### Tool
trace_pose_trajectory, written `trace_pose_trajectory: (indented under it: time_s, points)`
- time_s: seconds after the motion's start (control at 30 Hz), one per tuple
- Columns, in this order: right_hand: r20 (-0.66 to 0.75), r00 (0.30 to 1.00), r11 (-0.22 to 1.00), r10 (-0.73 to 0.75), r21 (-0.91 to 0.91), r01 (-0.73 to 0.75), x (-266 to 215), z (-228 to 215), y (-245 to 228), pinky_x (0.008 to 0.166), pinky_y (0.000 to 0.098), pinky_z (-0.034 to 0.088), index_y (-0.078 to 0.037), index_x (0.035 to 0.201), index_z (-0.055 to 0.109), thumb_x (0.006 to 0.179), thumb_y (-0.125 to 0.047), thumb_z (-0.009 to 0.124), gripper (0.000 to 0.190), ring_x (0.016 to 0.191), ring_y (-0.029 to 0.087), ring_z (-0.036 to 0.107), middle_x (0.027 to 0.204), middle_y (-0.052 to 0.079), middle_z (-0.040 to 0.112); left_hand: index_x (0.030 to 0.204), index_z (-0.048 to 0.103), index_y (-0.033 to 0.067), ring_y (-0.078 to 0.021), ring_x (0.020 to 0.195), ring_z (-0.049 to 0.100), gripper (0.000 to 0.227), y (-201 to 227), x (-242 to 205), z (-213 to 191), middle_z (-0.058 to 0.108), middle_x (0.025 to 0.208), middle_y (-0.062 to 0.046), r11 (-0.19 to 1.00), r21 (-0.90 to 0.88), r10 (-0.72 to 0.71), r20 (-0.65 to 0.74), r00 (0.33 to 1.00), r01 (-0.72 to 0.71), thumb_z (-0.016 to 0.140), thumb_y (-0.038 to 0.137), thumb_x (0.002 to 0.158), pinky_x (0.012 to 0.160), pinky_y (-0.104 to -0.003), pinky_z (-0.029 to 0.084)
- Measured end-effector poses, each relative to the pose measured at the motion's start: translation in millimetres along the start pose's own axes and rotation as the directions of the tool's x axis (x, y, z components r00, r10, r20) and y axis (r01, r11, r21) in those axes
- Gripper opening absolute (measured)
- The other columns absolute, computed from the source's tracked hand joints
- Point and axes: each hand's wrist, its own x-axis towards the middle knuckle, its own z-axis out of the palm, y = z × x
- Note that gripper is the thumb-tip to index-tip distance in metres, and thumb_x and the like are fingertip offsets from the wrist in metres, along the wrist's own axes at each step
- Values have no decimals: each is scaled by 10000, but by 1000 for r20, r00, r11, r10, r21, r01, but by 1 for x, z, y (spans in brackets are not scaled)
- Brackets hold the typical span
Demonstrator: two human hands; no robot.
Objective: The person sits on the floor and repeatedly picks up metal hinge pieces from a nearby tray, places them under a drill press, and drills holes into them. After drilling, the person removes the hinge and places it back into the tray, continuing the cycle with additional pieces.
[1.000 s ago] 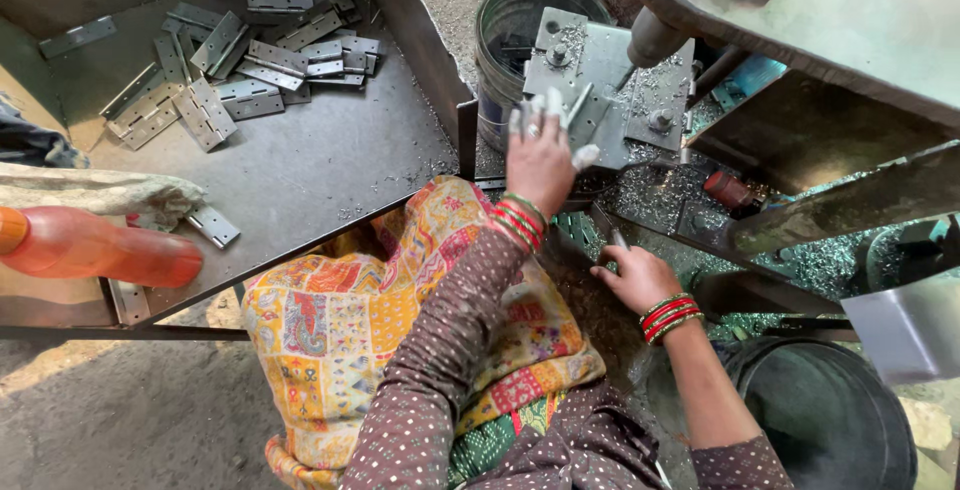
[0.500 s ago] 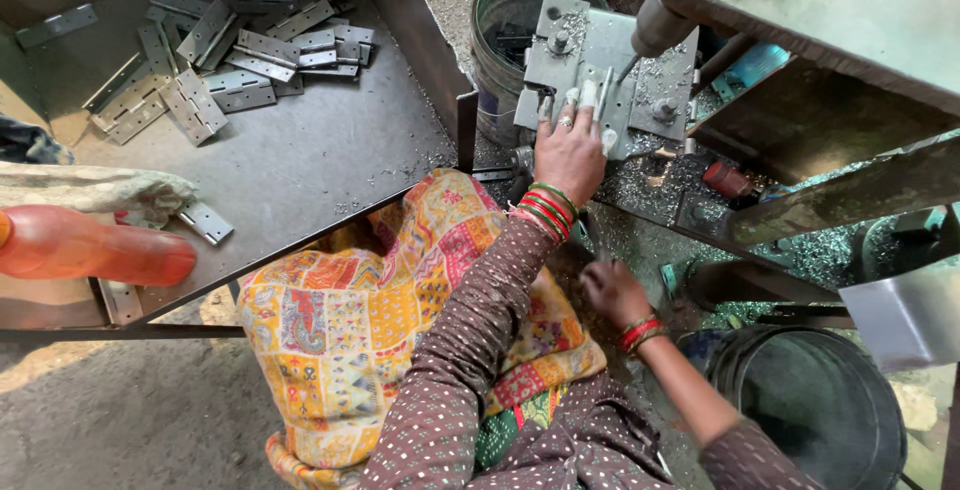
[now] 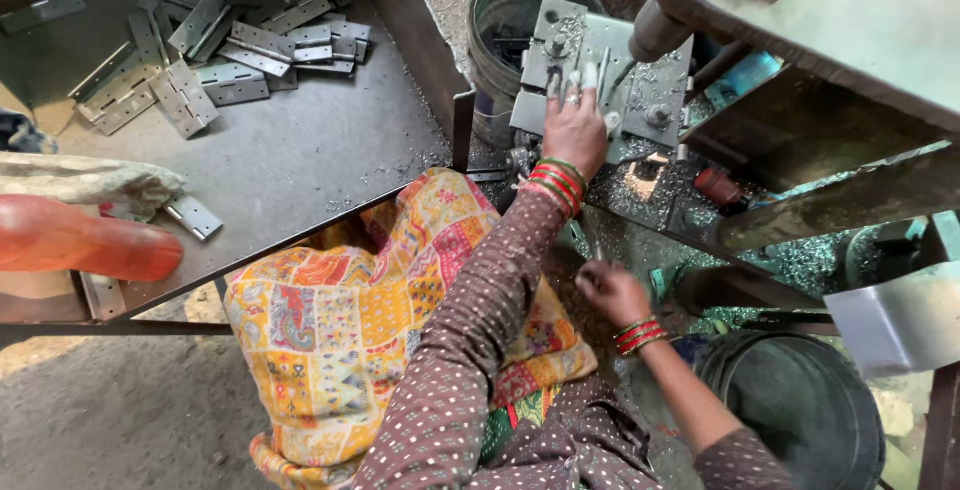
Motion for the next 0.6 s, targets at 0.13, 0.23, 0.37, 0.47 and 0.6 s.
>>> trace_pose_trajectory:
  time_s: [0.13,0.23,0.37,0.47,0.6]
  points:
    - [44,999,992,-17,126,11,-8,18,0,706,457,574,-208,1069,728,874,-427,692,296,759,312,721,837,133,718,1045,762,18,-331,1283,570,244,-2,-22,3,616,1331,-177,999,-52,-4,1,1000,4,582,144,938,1098,-527,403]
    - [61,998,999,4,-45,-1,3,-8,-2,727,472,555,-194,1047,739,846,-440,737,318,808,348,700,846,164,702,1003,767,-3,-352,1257,588,242,0,-33,-4,621,1334,-213,998,-59,14,-106,994,-20,603,140,897,1098,-525,404]
    - [203,976,990,80,-129,-54,18,-35,-4,771,476,546,-194,1031,748,897,-463,728,301,862,361,703,890,167,710,1046,758,-43,-370,1167,625,258,2,-35,-10,638,1293,-235,999,20,35,-30,999,-34,589,122,943,1157,-522,387]
    - [128,987,990,94,-118,-79,10,-12,6,777,468,551,-197,1041,725,887,-475,734,319,839,364,711,909,166,696,997,759,-38,-373,1136,651,242,7,-34,-6,640,1291,-267,998,48,34,-107,994,-29,587,119,930,1144,-487,395]
    - [-141,983,991,-118,-85,107,-7,46,11,706,485,542,-176,1072,712,860,-329,703,262,842,400,671,954,190,671,1022,750,-57,-365,1178,672,263,4,-34,-5,644,1267,-235,1000,0,21,-209,978,-21,579,108,910,1120,-484,396]
